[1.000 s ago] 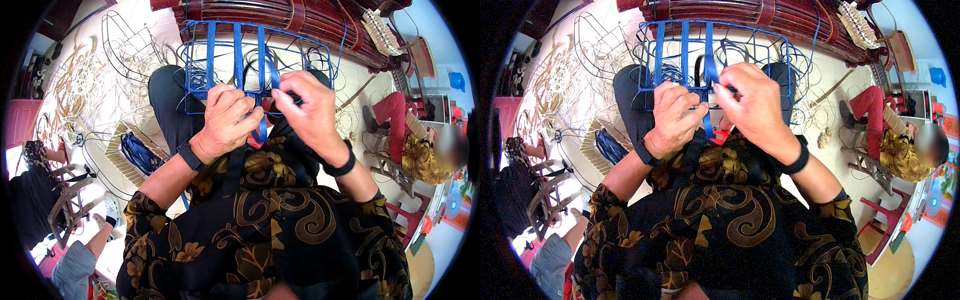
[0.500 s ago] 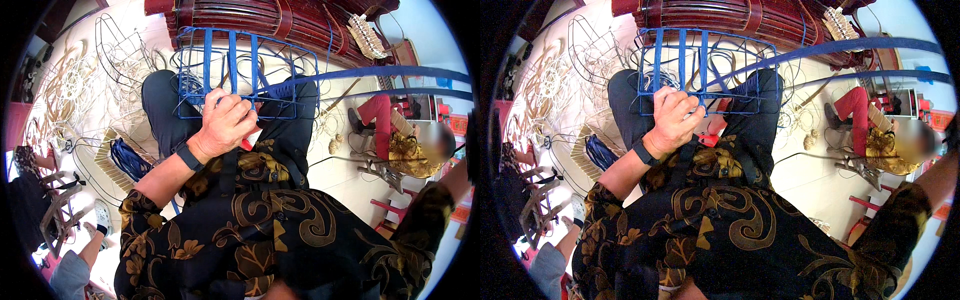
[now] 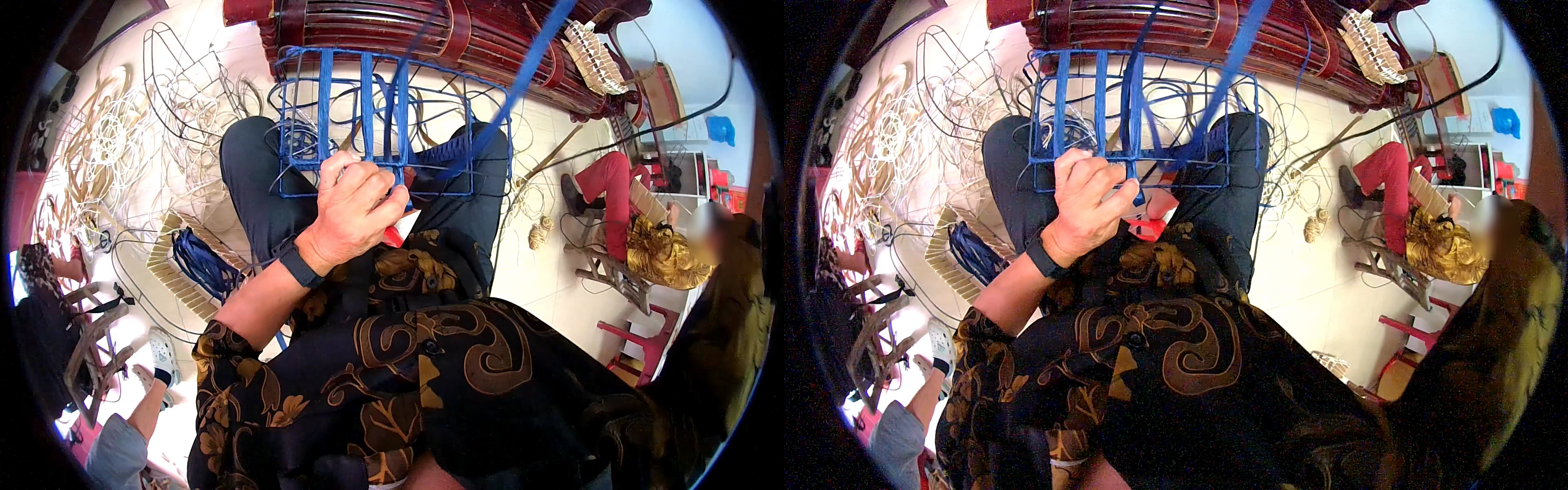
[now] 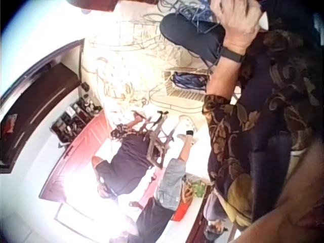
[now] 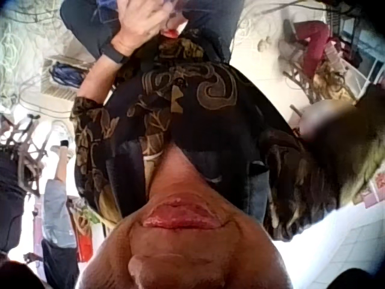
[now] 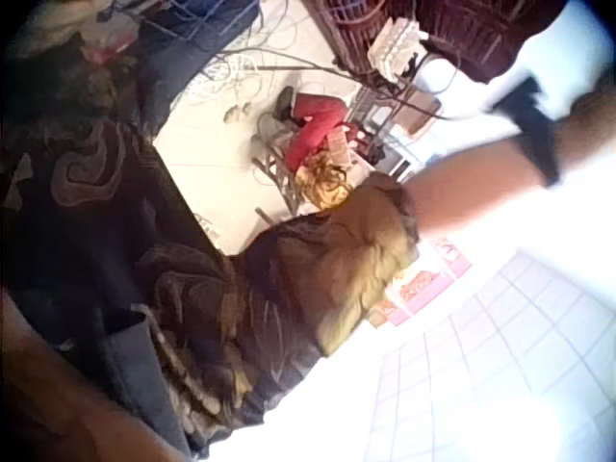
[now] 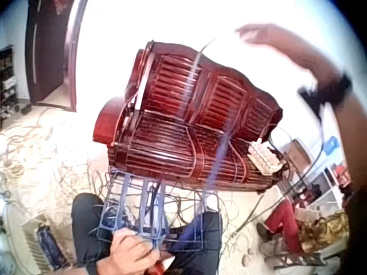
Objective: The person weaves a blue plastic basket by hand, threading blue plastic straps through a metal wire frame and pulling them tight.
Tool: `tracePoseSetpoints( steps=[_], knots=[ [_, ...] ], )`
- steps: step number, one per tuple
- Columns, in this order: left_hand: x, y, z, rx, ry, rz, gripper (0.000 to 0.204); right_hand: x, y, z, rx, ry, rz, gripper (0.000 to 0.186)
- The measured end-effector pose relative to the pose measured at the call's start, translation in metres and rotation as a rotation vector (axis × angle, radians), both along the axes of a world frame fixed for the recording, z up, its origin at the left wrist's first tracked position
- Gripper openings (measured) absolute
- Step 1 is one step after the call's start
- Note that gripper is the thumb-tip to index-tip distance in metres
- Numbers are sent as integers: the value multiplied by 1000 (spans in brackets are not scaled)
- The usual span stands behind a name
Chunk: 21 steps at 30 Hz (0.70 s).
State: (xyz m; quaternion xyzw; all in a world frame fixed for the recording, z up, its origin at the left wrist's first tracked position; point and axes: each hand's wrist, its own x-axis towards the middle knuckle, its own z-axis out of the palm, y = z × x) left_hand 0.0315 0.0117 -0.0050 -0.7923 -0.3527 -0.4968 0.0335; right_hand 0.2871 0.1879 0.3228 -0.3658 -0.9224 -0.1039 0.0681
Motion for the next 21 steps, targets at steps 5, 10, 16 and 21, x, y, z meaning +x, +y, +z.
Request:
tracePoseSetpoints(
  steps=[5,10,16,21],
  knots=[
    [-7,-1,1,-7,48,33,24,-40,-39,-119,-267,-117,367,62],
    [1,3,2,-15,22,-26,23,-24,-105,-203,-490,39,219,43],
    [1,2,7,-52,16,-5,24,-20,-170,-246,-482,325,-174,22],
    [-1,-1,5,-88,19,-42,28,-25,-188,-293,-660,446,-366,41]
  ],
)
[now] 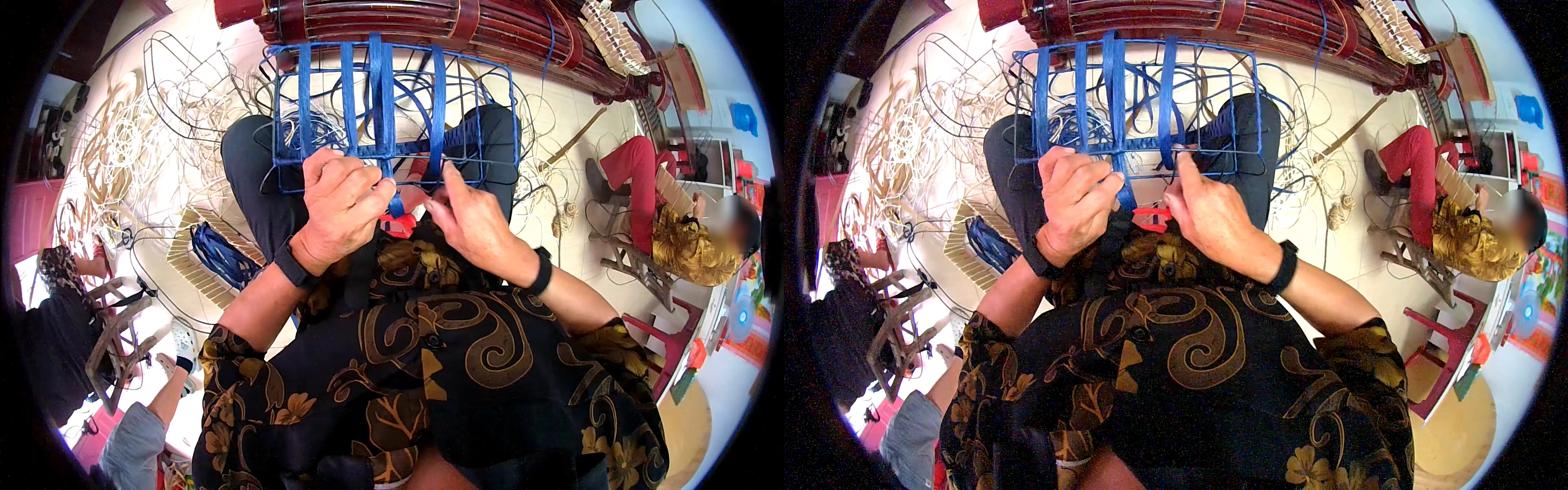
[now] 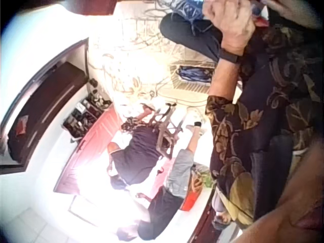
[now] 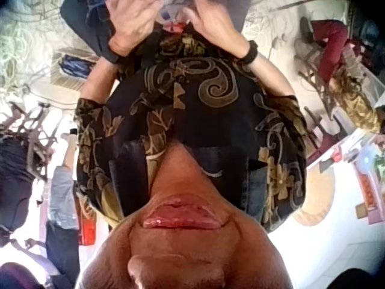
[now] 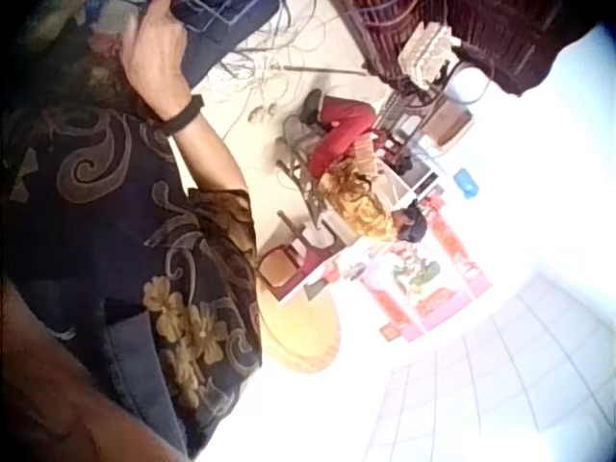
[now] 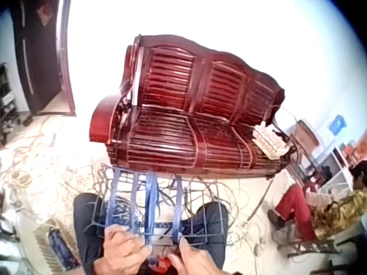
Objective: The person weaves a blue plastic basket by hand, threading blue plastic straps through a metal wire frame and pulling them tight.
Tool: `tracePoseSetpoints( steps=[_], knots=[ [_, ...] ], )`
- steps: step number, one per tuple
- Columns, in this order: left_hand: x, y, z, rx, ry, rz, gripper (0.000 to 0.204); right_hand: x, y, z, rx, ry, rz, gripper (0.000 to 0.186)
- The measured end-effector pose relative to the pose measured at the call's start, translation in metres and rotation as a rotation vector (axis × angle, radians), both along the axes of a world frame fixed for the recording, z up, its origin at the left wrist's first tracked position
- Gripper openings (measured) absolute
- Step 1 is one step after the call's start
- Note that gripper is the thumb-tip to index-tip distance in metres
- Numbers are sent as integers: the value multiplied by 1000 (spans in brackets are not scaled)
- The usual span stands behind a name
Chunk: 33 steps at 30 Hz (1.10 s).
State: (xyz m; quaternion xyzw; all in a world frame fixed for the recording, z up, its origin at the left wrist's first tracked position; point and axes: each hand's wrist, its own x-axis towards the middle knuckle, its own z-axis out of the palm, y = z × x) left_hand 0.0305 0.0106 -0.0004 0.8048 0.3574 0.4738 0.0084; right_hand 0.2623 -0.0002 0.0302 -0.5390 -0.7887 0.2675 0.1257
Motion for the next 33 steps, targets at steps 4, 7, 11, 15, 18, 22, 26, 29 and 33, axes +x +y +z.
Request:
tracePoseSetpoints(
  steps=[4,7,11,15,18,22,26,29,33],
  knots=[
    [0,-1,1,-9,2,6,27,-13,16,5,-15,-14,-72,32],
    [1,-1,1,4,5,22,25,-13,15,-1,65,91,-94,27],
    [3,-1,1,30,-5,42,23,-15,16,15,-104,289,-177,32],
    [2,-4,0,30,9,53,22,-8,18,22,-146,146,-181,37],
    [5,-2,0,13,-13,41,22,-11,20,27,-68,104,-176,35],
    [5,-2,-3,13,-15,25,21,-13,19,19,167,21,-92,32],
    [4,-4,-4,31,-10,52,21,-22,11,25,299,-144,-126,38],
    [3,-5,-5,24,-22,50,21,-32,11,57,363,-279,-184,40],
    [7,-3,-6,31,-44,18,21,-20,34,40,489,-91,43,21]
  ],
)
